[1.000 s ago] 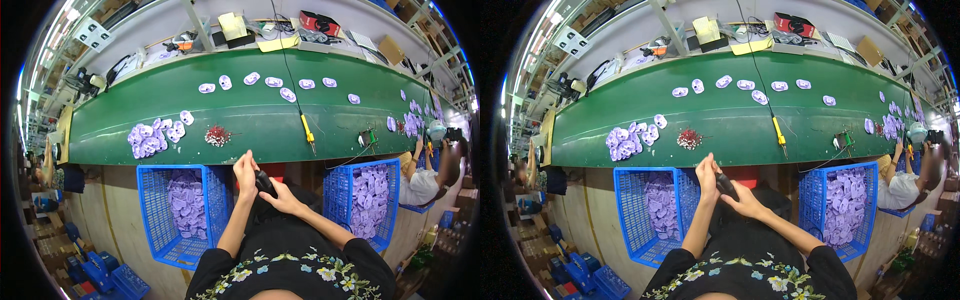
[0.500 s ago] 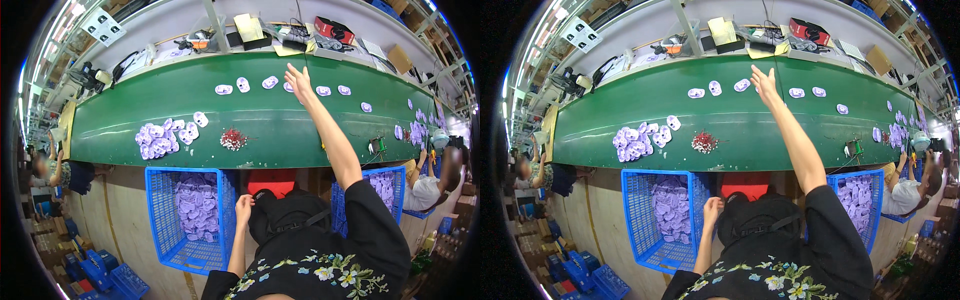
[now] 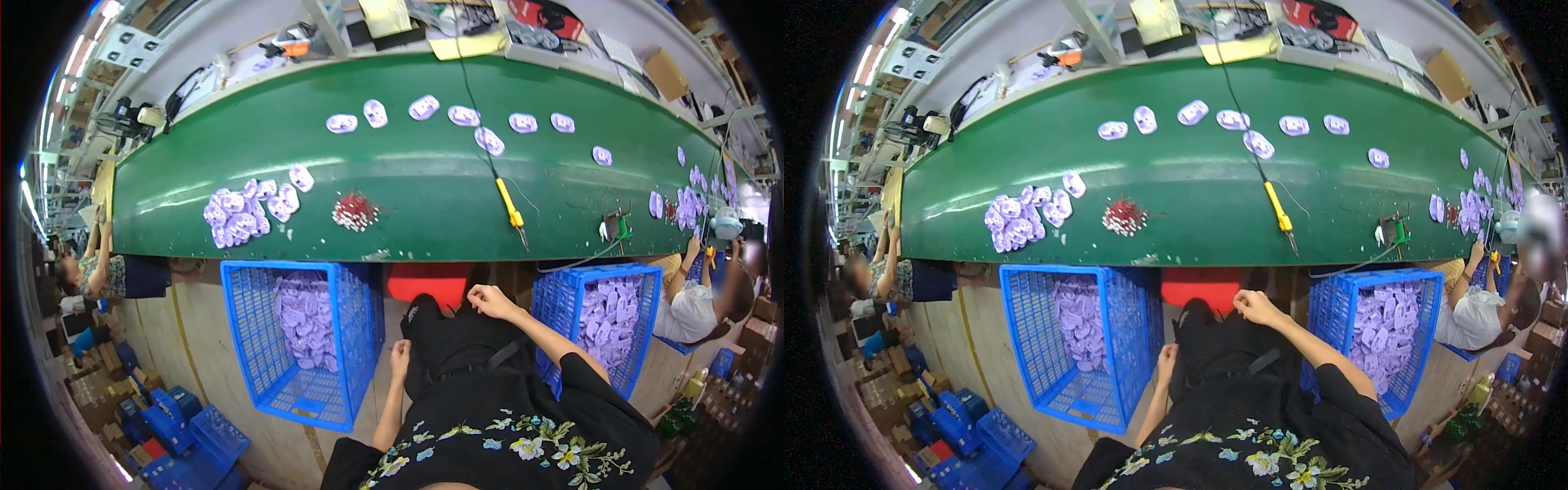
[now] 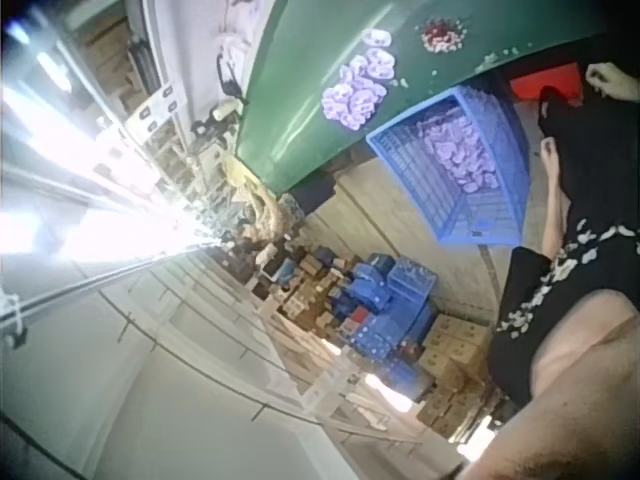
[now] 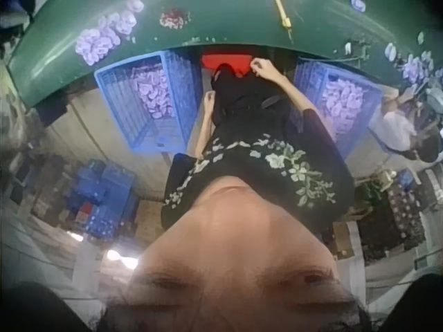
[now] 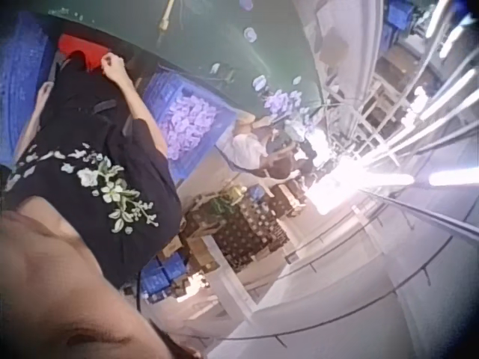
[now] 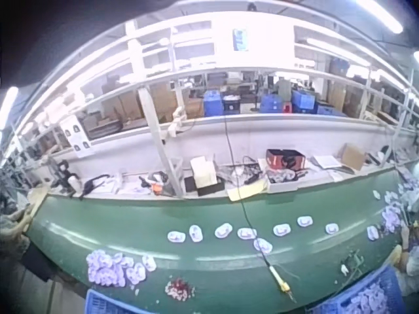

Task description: Soldering wires to components on an electronics assembly line.

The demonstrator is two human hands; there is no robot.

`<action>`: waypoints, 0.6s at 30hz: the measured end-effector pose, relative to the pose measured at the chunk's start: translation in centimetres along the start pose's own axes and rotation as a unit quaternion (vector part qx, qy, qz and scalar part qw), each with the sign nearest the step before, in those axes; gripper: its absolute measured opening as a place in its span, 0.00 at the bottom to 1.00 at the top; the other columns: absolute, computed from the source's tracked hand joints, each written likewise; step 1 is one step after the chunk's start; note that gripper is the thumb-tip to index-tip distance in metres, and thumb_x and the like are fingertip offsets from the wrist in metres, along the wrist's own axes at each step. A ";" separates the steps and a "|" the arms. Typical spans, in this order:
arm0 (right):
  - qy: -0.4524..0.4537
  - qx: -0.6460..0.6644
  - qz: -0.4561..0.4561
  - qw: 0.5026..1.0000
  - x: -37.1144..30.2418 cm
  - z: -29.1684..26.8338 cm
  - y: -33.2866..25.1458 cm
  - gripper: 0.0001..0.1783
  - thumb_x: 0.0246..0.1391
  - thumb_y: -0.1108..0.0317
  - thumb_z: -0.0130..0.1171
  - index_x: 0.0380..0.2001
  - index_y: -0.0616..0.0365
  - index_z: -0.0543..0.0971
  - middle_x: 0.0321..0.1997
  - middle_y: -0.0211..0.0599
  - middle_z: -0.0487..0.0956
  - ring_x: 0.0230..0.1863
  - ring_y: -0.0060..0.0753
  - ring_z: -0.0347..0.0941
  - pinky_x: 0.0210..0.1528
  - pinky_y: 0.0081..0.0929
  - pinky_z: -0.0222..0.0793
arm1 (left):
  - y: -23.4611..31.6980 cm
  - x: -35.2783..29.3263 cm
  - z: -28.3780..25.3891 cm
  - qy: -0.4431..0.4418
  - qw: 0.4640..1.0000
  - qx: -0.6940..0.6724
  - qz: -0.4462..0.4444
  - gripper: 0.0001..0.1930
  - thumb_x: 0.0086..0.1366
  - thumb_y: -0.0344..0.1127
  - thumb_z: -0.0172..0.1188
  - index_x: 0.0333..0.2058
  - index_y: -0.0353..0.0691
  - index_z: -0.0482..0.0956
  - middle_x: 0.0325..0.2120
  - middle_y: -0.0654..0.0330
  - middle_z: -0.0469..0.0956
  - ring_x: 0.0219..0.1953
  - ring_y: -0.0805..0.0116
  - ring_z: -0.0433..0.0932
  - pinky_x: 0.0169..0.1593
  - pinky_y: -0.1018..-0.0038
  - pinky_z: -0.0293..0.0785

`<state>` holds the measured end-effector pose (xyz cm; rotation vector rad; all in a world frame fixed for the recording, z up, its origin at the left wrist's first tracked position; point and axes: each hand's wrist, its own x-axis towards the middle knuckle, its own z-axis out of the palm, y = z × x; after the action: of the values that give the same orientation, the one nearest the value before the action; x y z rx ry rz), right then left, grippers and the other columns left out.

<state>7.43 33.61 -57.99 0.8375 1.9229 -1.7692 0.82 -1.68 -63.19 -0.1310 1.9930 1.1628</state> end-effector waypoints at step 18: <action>0.167 0.094 -0.140 0.971 -24.1 -21.0 -9.1 0.07 0.57 0.68 0.61 0.30 0.61 0.79 0.25 0.40 0.78 0.24 0.37 0.74 0.28 0.31 0.69 | 8.8 3.4 13.2 -0.108 0.964 0.239 0.036 0.14 0.66 0.43 0.56 0.40 0.38 0.81 0.32 0.46 0.82 0.38 0.55 0.84 0.42 0.62 0.76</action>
<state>21.56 50.26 -32.92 1.0281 2.2007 -2.1145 2.33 14.53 -62.78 0.3050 2.0324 0.6751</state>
